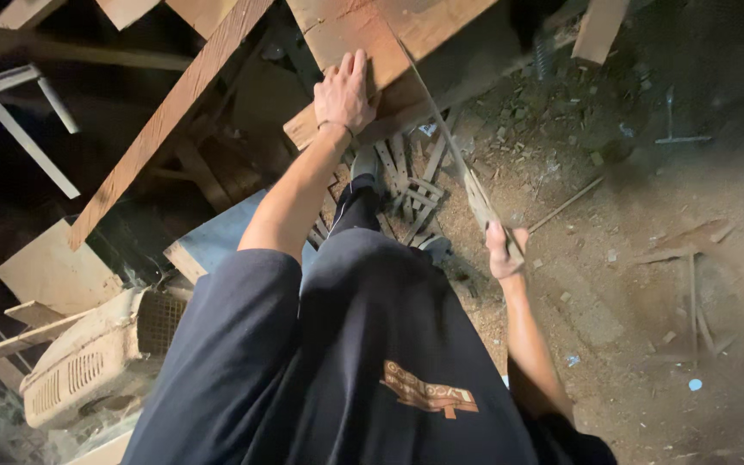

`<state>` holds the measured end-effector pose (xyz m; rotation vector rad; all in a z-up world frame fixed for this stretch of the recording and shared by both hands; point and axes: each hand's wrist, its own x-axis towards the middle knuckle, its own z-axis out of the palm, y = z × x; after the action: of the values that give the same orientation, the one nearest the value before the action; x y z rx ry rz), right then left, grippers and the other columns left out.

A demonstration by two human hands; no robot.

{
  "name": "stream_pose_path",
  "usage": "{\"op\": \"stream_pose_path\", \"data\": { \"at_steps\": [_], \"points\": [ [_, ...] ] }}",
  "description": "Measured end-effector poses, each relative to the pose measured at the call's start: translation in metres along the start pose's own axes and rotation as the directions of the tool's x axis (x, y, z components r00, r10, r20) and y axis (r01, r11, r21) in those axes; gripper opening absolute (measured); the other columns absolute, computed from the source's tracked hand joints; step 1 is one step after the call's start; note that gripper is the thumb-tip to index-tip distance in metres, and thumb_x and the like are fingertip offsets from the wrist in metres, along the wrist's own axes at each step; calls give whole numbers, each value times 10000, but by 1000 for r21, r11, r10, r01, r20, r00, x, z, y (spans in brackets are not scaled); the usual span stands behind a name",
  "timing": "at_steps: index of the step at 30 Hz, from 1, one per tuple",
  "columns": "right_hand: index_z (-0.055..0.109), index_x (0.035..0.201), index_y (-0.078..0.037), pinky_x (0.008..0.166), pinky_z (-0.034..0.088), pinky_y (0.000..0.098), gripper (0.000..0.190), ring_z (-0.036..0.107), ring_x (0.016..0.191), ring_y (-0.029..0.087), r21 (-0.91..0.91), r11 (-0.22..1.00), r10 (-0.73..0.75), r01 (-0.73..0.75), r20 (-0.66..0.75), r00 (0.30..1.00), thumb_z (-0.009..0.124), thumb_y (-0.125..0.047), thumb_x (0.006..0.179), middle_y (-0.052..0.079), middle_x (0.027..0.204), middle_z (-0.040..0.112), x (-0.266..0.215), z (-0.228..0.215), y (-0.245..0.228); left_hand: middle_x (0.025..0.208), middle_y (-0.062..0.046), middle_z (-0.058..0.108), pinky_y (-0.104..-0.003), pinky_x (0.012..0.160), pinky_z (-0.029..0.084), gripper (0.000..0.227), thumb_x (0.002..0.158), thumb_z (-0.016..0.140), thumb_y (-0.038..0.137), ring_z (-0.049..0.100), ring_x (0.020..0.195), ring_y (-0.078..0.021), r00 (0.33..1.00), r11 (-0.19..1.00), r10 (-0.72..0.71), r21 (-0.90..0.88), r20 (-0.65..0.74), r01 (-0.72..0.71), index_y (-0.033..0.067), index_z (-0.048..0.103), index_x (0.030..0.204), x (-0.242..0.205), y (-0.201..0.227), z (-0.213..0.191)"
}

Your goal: The person uses a hand saw to cut a wooden plank resting on a workbench. The left hand holds the plank steady while the right hand moves the saw back and forth to make a cut. The person is wearing dark clothing and shoes.

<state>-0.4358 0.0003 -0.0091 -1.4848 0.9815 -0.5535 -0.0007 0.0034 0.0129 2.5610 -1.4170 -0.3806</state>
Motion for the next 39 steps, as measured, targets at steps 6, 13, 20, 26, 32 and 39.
{"op": "stream_pose_path", "data": {
  "at_steps": [6, 13, 20, 26, 32, 39],
  "points": [
    [505, 573, -132, 344, 289, 328, 601, 399, 342, 93, 1, 996, -86, 86, 85, 993, 556, -546, 1006, -15, 462, 464, 139, 74, 2, 1170, -69, 587, -518, 741, 523, 668, 769, 830, 319, 628, 1089, -356, 1000, 1000, 5, 3, -2, -5, 142, 446, 1286, 5, 1, -2],
    [568, 643, -151, 291, 338, 297, 464, 459, 361, 71, -70, 994, 84, -84, 10, 996, 562, -482, 968, -38, 495, 534, 61, 32, 1, 1175, -92, 580, -519, 720, 533, 692, 772, 828, 350, 629, 1065, -370, 1000, 1000, 3, 5, 9, -3, 106, 442, 1292, 2, 1, -3],
    [641, 801, -112, 459, 396, 306, 464, 510, 563, 66, -157, 987, -36, 31, -33, 999, 600, -507, 1041, -52, 624, 542, 74, 46, 6, 1155, -79, 587, -508, 722, 526, 682, 798, 834, 387, 636, 1055, -340, 999, 999, 45, 29, -19, -45, 124, 452, 1297, -2, -5, 8],
    [609, 619, -149, 345, 311, 355, 579, 440, 336, 119, -142, 989, -26, 29, 25, 999, 522, -596, 976, -30, 449, 485, 140, 84, 0, 1211, -72, 584, -491, 727, 525, 785, 747, 832, 334, 636, 1070, -328, 999, 997, 27, 71, -39, -24, 136, 434, 1393, 4, -6, 12],
    [593, 682, -124, 486, 346, 279, 492, 493, 538, 75, 2, 1000, -28, 28, -75, 997, 607, -498, 1001, -44, 598, 549, 5, 11, 11, 1192, -80, 584, -533, 722, 511, 747, 756, 838, 366, 630, 1058, -354, 1000, 1000, 20, 22, -17, -20, 131, 439, 1343, 2, -1, 14],
    [501, 606, -138, 431, 307, 325, 547, 411, 481, 87, -15, 1000, -9, 8, -57, 998, 631, -529, 966, -45, 541, 451, 117, 51, 32, 1215, -70, 589, -535, 746, 514, 795, 711, 842, 339, 630, 1061, -358, 999, 1000, -23, -5, -35, 23, 137, 437, 1364, 6, 0, 9]
  ]
}}
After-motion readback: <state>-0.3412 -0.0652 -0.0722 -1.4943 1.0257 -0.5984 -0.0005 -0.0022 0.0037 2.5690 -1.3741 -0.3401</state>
